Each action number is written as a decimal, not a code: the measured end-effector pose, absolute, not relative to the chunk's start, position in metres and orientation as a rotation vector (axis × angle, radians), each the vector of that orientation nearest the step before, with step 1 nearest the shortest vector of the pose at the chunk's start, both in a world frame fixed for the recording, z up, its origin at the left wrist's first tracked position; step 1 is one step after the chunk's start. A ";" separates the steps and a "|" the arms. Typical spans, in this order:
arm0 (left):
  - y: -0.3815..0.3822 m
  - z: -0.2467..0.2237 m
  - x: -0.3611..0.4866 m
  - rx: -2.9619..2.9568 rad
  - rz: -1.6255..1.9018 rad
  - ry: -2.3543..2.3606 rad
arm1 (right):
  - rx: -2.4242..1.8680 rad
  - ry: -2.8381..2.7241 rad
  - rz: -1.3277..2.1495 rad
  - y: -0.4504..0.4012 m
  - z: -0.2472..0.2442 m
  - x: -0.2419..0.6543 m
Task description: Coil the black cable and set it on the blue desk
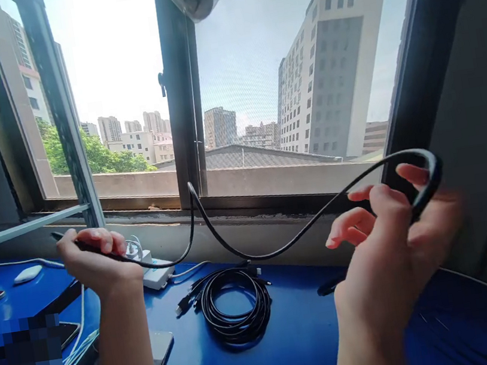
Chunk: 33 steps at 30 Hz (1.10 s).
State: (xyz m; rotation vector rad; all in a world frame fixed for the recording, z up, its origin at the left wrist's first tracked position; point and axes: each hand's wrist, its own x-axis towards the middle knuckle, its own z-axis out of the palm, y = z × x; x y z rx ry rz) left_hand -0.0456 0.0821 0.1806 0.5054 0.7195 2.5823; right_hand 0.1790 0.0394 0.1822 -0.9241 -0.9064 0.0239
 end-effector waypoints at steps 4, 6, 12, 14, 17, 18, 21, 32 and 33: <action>0.081 0.183 -0.037 0.996 2.182 0.956 | -0.792 -0.959 0.165 0.029 0.190 0.127; 0.079 0.182 -0.035 1.162 1.971 1.081 | -0.776 -1.081 0.199 0.030 0.189 0.118; 0.072 0.183 -0.027 1.337 1.687 1.218 | -0.817 -1.320 0.242 0.030 0.183 0.119; 0.071 0.185 -0.023 1.393 1.654 1.183 | -0.829 -1.328 0.221 0.029 0.182 0.118; 0.071 0.184 -0.020 1.465 1.631 1.184 | -0.855 -1.350 0.206 0.031 0.181 0.115; 0.071 0.183 -0.020 1.481 1.637 1.192 | -0.866 -1.372 0.220 0.032 0.180 0.114; 0.071 0.182 -0.019 1.507 1.689 1.195 | -0.908 -1.434 0.327 0.038 0.176 0.110; 0.081 0.182 -0.015 1.546 1.634 0.949 | -0.999 -1.515 0.458 0.052 0.173 0.109; 0.081 0.182 -0.017 1.552 1.615 0.942 | -0.994 -1.520 0.409 0.055 0.173 0.111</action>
